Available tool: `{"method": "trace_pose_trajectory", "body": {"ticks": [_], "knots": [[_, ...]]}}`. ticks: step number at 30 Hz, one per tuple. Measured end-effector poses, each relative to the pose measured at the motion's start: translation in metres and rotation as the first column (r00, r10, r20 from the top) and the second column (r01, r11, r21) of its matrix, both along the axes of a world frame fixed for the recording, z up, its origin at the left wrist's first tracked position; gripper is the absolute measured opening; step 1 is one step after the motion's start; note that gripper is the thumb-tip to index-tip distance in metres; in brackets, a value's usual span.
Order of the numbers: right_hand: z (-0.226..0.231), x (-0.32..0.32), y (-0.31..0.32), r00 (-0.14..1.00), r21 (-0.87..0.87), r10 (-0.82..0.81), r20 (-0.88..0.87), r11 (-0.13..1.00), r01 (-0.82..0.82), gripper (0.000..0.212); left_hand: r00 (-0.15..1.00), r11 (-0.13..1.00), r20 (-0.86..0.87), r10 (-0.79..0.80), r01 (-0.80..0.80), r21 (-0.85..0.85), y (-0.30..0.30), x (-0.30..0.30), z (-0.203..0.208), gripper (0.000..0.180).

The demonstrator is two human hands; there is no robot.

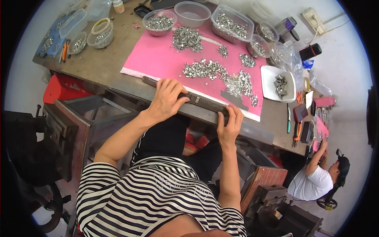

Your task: Sorting and inspecting small metal star-shaped components on a workbench.

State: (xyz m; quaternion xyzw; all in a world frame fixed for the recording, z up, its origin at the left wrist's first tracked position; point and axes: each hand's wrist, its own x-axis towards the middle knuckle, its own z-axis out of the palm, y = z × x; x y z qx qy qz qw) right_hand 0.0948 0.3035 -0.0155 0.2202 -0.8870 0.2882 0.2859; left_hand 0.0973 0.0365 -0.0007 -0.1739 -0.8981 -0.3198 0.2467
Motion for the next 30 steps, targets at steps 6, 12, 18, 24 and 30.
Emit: {"method": "trace_pose_trajectory", "body": {"ticks": [6, 12, 18, 24, 30], "knots": [[-0.008, 0.007, -0.003, 0.993, 0.030, -0.033, -0.114, 0.999, 0.036, 0.037, 0.997, 0.998, -0.062, -0.039, 0.042, 0.040, 0.001, 0.006, -0.007, 0.022], [-0.011, 0.007, -0.003, 0.991, 0.039, -0.040, -0.127, 0.998, 0.045, 0.036, 0.996, 0.998, -0.080, -0.031, 0.034, 0.043, 0.002, 0.009, -0.011, 0.022], [0.006, 0.001, 0.001, 0.997, 0.045, -0.017, -0.071, 0.999, 0.020, 0.036, 0.997, 0.999, -0.075, -0.030, 0.032, 0.032, 0.000, 0.004, -0.007, 0.023], [0.044, -0.034, 0.015, 0.959, 0.064, 0.196, 0.206, 0.975, -0.213, 0.038, 0.996, 0.994, -0.006, -0.092, 0.091, -0.062, -0.005, -0.017, 0.009, 0.023], [0.034, -0.101, -0.027, 0.965, 0.274, 0.221, 0.142, 0.928, -0.253, 0.042, 0.991, 0.951, 0.051, -0.124, 0.133, -0.279, 0.031, -0.069, 0.004, 0.057]]}}
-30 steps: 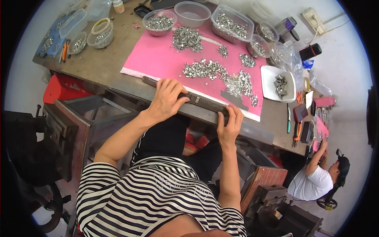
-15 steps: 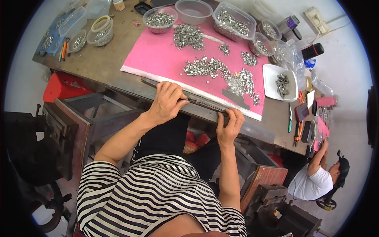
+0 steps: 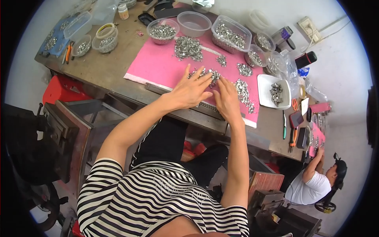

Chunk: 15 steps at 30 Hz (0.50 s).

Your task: Sorting and inspecting small metal star-shaped components on a workbench.

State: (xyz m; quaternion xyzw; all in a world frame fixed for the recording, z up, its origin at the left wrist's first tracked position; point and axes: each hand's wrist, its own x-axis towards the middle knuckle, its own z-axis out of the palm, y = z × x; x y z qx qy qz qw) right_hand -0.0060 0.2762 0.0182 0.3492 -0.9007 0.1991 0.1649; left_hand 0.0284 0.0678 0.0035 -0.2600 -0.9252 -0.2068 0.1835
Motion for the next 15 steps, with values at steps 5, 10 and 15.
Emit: {"method": "trace_pose_trajectory", "body": {"ticks": [5, 10, 15], "knots": [[-0.003, 0.015, -0.005, 0.999, 0.078, 0.027, 0.040, 0.997, -0.030, 0.040, 0.981, 0.998, 0.191, -0.047, 0.053, -0.027, -0.002, 0.008, 0.002, 0.057], [0.012, 0.038, 0.011, 0.971, 0.023, 0.118, 0.208, 0.992, -0.125, 0.031, 0.932, 0.996, 0.353, -0.078, 0.084, -0.001, -0.026, 0.035, 0.016, 0.047], [0.022, 0.036, 0.019, 0.961, -0.250, 0.059, 0.270, 0.968, 0.011, 0.017, 0.992, 0.966, 0.122, -0.008, -0.024, 0.257, -0.037, 0.028, 0.005, 0.023]]}}
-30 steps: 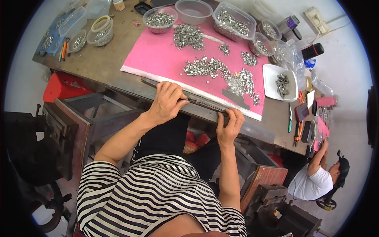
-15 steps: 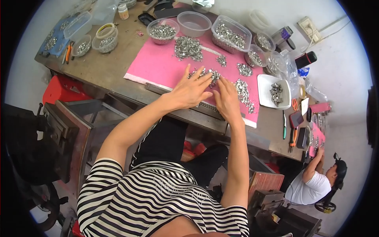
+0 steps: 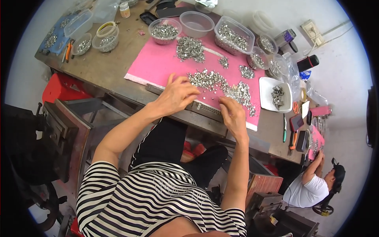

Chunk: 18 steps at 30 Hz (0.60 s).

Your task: Sorting and inspecting small metal star-shaped components on a workbench.

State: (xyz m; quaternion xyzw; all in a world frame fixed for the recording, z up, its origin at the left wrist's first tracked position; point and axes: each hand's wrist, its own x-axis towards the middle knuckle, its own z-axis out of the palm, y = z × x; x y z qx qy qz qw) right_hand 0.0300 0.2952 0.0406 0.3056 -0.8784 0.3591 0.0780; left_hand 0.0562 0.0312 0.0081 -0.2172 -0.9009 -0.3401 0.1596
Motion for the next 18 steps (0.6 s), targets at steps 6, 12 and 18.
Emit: {"method": "trace_pose_trajectory", "body": {"ticks": [6, 12, 18], "knots": [[-0.015, -0.008, -0.008, 0.992, -0.018, -0.110, -0.066, 0.994, 0.109, 0.011, 0.999, 1.000, -0.036, -0.015, 0.015, -0.017, 0.014, -0.018, 0.000, 0.009], [-0.022, -0.011, -0.008, 0.979, 0.009, -0.192, 0.072, 0.981, 0.192, 0.012, 1.000, 0.995, 0.005, -0.015, 0.016, -0.100, 0.027, -0.026, 0.000, 0.013], [-0.028, -0.017, -0.007, 0.984, 0.098, -0.178, 0.029, 0.980, 0.175, 0.010, 1.000, 0.991, -0.002, 0.017, -0.017, -0.131, 0.029, -0.029, -0.005, 0.010]]}}
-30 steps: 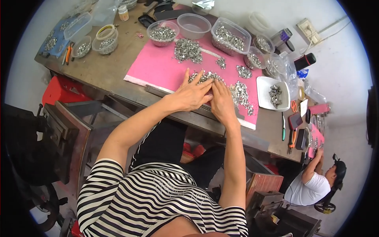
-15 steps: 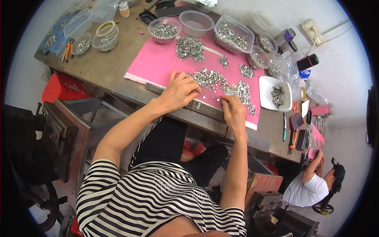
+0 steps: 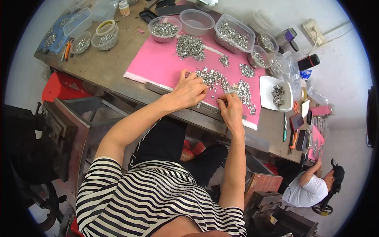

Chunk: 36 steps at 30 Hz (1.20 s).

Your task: Sorting and inspecting small metal star-shaped components on a workbench.

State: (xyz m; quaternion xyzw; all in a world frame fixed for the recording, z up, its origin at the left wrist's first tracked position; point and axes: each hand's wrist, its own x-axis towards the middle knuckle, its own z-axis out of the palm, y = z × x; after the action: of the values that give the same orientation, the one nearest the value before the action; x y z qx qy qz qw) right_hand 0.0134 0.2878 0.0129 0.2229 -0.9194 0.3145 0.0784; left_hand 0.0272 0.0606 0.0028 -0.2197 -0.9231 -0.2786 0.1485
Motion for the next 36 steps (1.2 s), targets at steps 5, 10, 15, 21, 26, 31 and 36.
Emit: {"method": "trace_pose_trajectory", "body": {"ticks": [5, 10, 15, 21, 26, 31, 36], "knots": [[-0.002, -0.014, -0.009, 0.998, -0.001, -0.008, -0.069, 1.000, 0.008, 0.010, 1.000, 1.000, -0.009, 0.013, -0.013, 0.014, 0.000, 0.004, 0.002, 0.007], [-0.002, -0.025, -0.014, 0.996, 0.003, 0.041, -0.083, 0.999, -0.041, 0.011, 0.998, 0.999, -0.036, 0.047, -0.046, 0.013, 0.001, 0.005, -0.003, 0.007], [0.009, -0.030, -0.014, 0.987, 0.078, 0.151, -0.056, 0.986, -0.147, 0.012, 0.999, 1.000, 0.043, 0.013, -0.013, 0.004, -0.002, 0.003, 0.002, 0.007], [0.007, -0.012, -0.015, 0.991, -0.059, 0.123, -0.042, 0.990, -0.126, 0.012, 0.999, 0.982, -0.004, -0.038, 0.038, 0.187, -0.010, 0.020, 0.005, 0.012], [0.010, 0.029, -0.025, 0.969, -0.083, 0.188, -0.158, 0.976, -0.203, 0.015, 0.996, 0.973, -0.057, -0.074, 0.084, 0.214, -0.008, 0.032, -0.002, 0.016], [0.003, 0.041, -0.030, 0.962, -0.058, 0.149, -0.231, 0.984, -0.166, 0.017, 0.991, 0.983, -0.122, -0.059, 0.079, 0.167, -0.004, 0.035, -0.004, 0.019], [0.001, 0.045, -0.030, 0.959, -0.083, 0.129, -0.254, 0.985, -0.154, 0.016, 0.990, 0.981, -0.122, -0.075, 0.096, 0.170, -0.005, 0.037, -0.005, 0.019]]}}
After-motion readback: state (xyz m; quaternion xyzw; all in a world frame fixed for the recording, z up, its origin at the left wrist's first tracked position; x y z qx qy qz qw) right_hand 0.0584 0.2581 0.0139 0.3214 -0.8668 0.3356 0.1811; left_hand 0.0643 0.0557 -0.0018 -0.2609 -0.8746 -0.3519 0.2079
